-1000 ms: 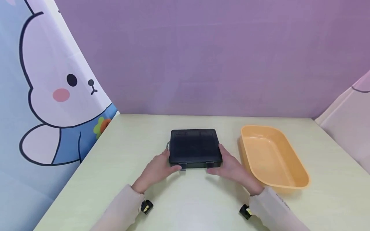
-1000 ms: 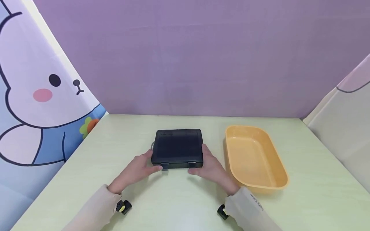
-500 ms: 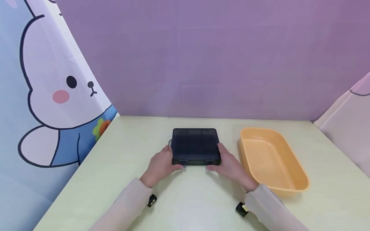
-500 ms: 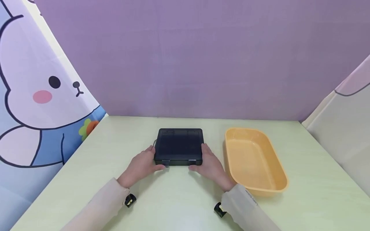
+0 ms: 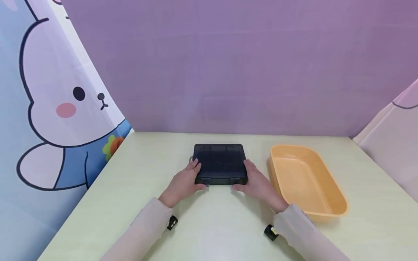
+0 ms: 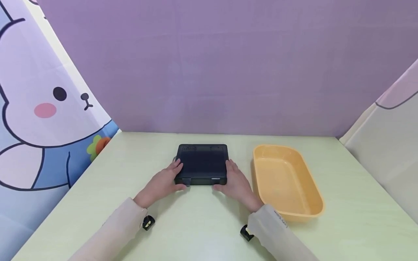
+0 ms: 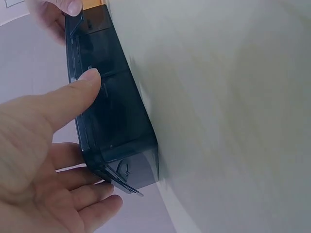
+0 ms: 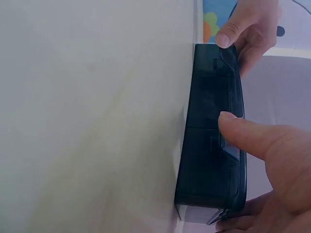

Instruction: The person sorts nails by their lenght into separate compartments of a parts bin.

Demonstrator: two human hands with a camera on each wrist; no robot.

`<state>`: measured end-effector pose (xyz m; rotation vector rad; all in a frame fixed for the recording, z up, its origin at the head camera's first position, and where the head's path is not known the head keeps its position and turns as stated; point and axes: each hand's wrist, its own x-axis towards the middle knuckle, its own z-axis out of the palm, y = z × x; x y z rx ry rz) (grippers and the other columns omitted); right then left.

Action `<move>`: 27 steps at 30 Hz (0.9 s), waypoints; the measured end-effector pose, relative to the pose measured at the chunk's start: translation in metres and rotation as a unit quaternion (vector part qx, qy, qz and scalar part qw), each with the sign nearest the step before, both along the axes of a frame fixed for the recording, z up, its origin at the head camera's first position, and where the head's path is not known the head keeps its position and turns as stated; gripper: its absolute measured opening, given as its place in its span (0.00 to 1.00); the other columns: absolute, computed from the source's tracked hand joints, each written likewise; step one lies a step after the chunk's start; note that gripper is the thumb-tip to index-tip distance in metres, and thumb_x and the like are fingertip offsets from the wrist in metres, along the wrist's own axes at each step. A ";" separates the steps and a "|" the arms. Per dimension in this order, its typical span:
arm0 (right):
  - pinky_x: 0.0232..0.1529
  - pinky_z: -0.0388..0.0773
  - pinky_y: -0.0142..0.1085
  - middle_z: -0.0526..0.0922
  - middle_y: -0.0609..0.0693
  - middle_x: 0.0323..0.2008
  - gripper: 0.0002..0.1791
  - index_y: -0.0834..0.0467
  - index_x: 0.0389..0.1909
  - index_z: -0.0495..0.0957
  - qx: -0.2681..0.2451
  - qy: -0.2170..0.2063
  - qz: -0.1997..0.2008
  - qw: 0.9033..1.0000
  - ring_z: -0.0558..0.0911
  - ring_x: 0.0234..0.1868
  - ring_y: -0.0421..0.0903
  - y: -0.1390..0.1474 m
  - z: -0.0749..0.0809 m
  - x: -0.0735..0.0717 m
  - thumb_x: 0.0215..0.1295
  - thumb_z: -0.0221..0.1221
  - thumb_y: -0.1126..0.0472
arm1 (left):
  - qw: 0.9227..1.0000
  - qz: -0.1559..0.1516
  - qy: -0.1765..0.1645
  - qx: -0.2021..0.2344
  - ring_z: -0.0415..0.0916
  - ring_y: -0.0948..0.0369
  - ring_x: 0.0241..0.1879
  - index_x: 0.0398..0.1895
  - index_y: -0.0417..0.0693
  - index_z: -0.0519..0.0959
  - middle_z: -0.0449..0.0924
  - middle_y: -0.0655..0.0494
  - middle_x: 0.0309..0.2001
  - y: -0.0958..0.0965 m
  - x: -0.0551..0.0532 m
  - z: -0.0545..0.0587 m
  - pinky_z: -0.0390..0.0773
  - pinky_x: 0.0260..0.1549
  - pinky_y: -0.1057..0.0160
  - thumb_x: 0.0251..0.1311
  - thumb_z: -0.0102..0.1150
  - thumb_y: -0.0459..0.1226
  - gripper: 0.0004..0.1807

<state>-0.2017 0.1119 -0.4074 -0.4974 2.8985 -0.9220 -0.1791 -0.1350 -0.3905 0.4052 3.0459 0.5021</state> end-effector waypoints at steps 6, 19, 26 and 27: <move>0.67 0.60 0.56 0.49 0.64 0.74 0.52 0.70 0.71 0.52 0.021 0.010 0.036 0.999 0.52 0.73 0.63 -0.004 0.001 0.002 0.54 0.68 0.49 | 1.000 -0.003 0.002 -0.019 0.56 0.45 0.70 0.67 0.33 0.64 0.55 0.39 0.71 0.000 -0.001 -0.002 0.77 0.52 0.54 0.52 0.68 0.49 0.44; 0.70 0.55 0.54 0.47 0.70 0.72 0.48 0.75 0.69 0.50 0.143 0.054 0.068 0.986 0.51 0.73 0.65 -0.012 0.002 0.004 0.63 0.60 0.47 | 0.997 -0.010 0.041 -0.064 0.64 0.44 0.66 0.64 0.33 0.68 0.62 0.36 0.67 0.003 -0.006 0.002 0.82 0.37 0.56 0.49 0.70 0.50 0.43; 0.67 0.61 0.52 0.56 0.70 0.69 0.43 0.75 0.67 0.57 0.171 0.093 0.048 0.980 0.59 0.70 0.65 -0.014 -0.003 0.006 0.63 0.61 0.49 | 0.995 -0.005 0.047 -0.084 0.68 0.45 0.63 0.61 0.34 0.72 0.66 0.37 0.65 0.006 -0.008 0.002 0.80 0.46 0.55 0.46 0.72 0.50 0.42; 0.66 0.63 0.51 0.58 0.70 0.69 0.43 0.74 0.67 0.58 0.174 0.101 0.043 0.979 0.61 0.69 0.64 -0.014 -0.003 0.005 0.62 0.62 0.49 | 0.995 -0.004 0.051 -0.087 0.69 0.45 0.62 0.61 0.35 0.72 0.67 0.37 0.64 0.007 -0.008 0.002 0.80 0.45 0.55 0.45 0.72 0.50 0.42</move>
